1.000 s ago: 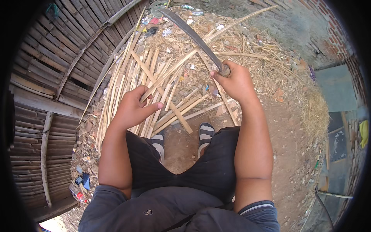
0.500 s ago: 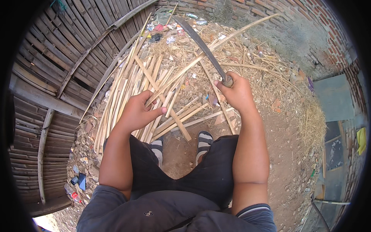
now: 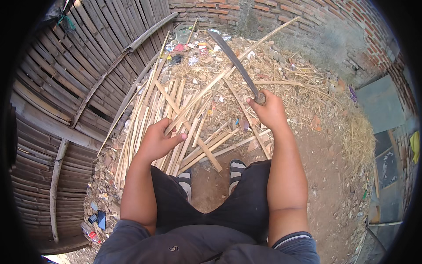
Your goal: The person scrapes a wooden strip with a large knife, removing thin shavings to smooth its surface, while sitting on the ground.
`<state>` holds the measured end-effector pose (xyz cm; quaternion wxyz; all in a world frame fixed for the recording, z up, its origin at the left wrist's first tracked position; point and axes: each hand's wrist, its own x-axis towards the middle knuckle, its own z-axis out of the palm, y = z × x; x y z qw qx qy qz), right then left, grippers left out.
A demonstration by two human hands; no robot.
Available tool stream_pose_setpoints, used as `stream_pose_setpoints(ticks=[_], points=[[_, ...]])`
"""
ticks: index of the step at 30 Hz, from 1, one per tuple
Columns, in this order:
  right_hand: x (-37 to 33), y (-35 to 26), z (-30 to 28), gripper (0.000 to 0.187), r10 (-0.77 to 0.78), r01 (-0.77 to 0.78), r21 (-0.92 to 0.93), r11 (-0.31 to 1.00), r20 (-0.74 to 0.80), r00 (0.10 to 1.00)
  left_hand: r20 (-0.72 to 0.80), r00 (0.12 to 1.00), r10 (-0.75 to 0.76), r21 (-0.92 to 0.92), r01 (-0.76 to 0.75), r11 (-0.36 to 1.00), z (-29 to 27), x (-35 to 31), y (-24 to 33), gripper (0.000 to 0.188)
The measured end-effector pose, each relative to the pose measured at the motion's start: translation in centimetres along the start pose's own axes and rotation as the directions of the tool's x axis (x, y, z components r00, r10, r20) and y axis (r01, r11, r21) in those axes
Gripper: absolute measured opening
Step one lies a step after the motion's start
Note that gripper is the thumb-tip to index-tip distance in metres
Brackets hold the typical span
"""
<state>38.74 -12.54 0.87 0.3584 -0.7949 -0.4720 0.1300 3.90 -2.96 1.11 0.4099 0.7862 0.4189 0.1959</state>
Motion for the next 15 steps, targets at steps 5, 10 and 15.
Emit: stream_pose_setpoints(ticks=[5,10,15], points=[[-0.9,-0.5,1.2,0.04,-0.109,0.11,-0.041,0.993,0.033,0.994,0.012,1.0,-0.009,0.006,0.009,1.0,0.8,0.2,-0.4,0.041],[-4.1,-5.5,2.5,0.04,-0.322,0.379,-0.179,0.908,0.283,0.904,-0.036,0.997,0.063,-0.085,-0.066,0.994,1.9,0.9,-2.6,0.044],[-3.2,-4.8,1.5,0.042,-0.244,0.282,-0.132,0.95,0.247,0.938,0.056,0.998,-0.041,-0.181,0.051,0.982,0.8,0.3,-1.6,0.038]])
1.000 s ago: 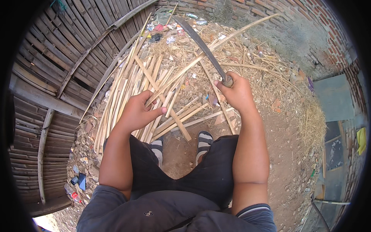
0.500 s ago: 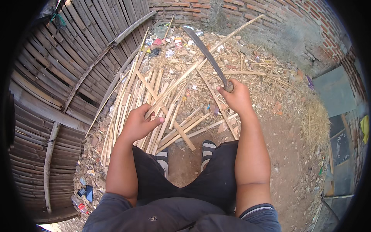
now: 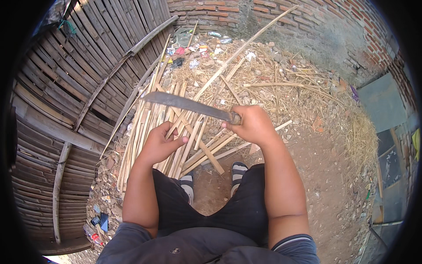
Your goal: The person scrapes a wooden strip with a large knife, removing thin shavings to smooth its surface, while sitting on the ground.
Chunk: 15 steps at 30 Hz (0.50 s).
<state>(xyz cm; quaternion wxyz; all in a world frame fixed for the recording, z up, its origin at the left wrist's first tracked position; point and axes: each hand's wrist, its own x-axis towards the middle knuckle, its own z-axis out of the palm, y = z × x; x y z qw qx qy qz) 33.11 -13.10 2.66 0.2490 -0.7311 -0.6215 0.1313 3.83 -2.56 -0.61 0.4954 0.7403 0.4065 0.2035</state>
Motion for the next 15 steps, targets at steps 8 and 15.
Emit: stream_pose_setpoints(ticks=[8,15], points=[[0.2,1.9,-1.2,0.044,0.155,-0.139,0.163,0.977,-0.091,0.984,0.022,0.999,-0.026,0.091,0.024,0.996,-0.2,-0.2,1.1,0.04],[0.3,-1.0,1.7,0.035,-0.148,0.155,-0.08,0.985,0.091,0.985,-0.114,0.939,0.324,0.168,-0.303,0.938,0.0,0.3,-1.7,0.044]])
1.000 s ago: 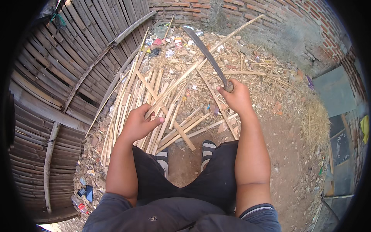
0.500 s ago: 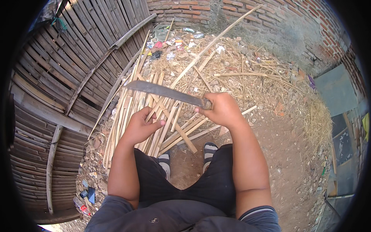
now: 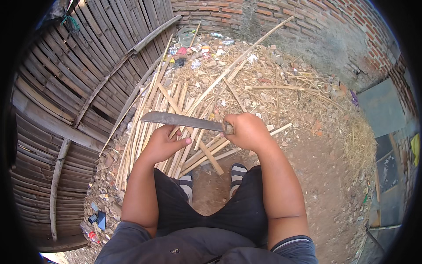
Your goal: The person scrapes a wooden strip with a large knife, removing thin shavings to smooth its surface, while sitting on the ground.
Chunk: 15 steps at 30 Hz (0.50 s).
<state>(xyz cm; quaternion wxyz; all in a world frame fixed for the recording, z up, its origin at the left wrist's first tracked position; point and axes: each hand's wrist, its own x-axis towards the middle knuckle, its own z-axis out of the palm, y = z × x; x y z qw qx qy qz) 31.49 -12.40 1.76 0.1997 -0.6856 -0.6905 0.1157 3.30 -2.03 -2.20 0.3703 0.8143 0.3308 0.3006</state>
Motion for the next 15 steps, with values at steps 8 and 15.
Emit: stream_pose_setpoints(ticks=[8,15], points=[[0.2,6.0,-1.8,0.036,0.393,-0.334,0.251,0.909,-0.243,0.887,0.241,0.91,-0.338,-0.052,0.36,0.931,-0.4,0.4,1.2,0.044],[-0.4,0.1,0.0,0.028,0.038,-0.041,-0.071,0.997,-0.039,0.999,0.219,0.92,-0.326,-0.015,0.337,0.941,0.1,0.4,1.3,0.053]])
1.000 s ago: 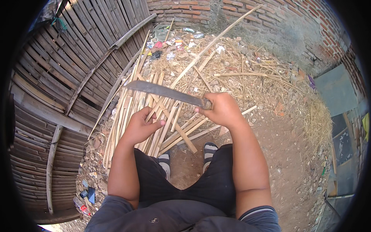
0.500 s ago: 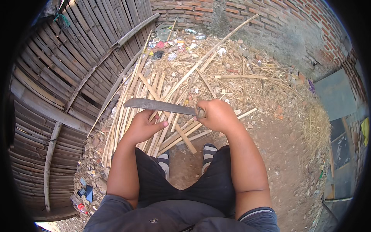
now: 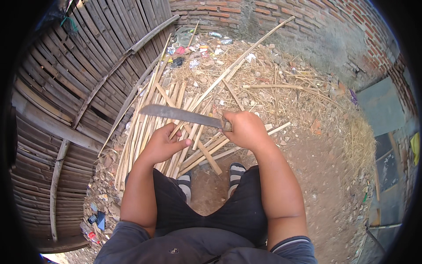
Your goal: The person scrapes a wooden strip with a large knife, removing thin shavings to smooth its surface, while sitting on the ground.
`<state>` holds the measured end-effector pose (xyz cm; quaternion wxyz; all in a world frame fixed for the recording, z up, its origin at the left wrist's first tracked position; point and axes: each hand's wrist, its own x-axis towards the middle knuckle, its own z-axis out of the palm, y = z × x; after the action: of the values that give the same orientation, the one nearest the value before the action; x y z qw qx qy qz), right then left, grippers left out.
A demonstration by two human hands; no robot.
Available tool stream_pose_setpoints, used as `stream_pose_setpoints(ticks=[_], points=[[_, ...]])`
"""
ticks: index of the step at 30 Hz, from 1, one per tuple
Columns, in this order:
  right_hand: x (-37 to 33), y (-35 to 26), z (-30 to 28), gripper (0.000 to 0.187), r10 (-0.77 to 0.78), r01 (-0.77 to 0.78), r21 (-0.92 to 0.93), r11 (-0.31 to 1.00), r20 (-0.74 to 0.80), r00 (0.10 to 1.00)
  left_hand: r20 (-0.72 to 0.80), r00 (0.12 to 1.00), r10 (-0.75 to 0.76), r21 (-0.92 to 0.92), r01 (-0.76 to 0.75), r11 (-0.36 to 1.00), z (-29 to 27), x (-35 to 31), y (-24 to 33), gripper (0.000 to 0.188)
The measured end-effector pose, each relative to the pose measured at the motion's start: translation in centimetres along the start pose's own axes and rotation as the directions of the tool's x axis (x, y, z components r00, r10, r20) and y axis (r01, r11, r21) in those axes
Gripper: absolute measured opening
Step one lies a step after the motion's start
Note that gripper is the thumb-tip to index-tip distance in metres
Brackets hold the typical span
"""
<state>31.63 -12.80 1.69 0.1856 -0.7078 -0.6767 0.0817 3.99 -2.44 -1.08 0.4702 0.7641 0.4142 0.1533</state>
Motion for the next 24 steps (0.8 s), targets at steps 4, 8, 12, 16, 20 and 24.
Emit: stream_pose_setpoints(ticks=[4,8,12,16,20,24], points=[[0.2,0.8,-0.3,0.031,0.026,-0.027,0.079,0.997,0.008,1.0,-0.039,0.998,0.047,0.023,-0.046,0.999,-0.2,-0.4,0.5,0.046],[1.0,5.7,-1.1,0.032,0.363,-0.298,0.291,0.909,-0.202,0.91,0.007,1.0,-0.02,0.002,0.02,1.0,-1.0,-0.6,1.4,0.044],[1.0,6.8,-0.4,0.032,0.394,-0.309,0.314,0.898,-0.255,0.883,0.001,1.0,0.01,0.017,-0.01,1.0,-0.5,-0.3,1.1,0.046],[0.7,2.1,0.0,0.029,0.168,-0.159,0.143,0.977,-0.055,0.984,0.004,1.0,-0.011,0.005,0.011,1.0,0.0,0.1,0.1,0.049],[0.3,-1.0,0.9,0.028,-0.08,0.084,-0.057,0.995,0.064,0.995,-0.179,0.941,0.288,0.057,-0.283,0.957,0.2,0.1,-0.8,0.051],[0.7,3.1,-0.1,0.028,0.108,-0.099,0.238,0.966,-0.023,0.994,-0.076,0.99,0.121,0.005,-0.121,0.993,-0.2,-0.1,-0.3,0.045]])
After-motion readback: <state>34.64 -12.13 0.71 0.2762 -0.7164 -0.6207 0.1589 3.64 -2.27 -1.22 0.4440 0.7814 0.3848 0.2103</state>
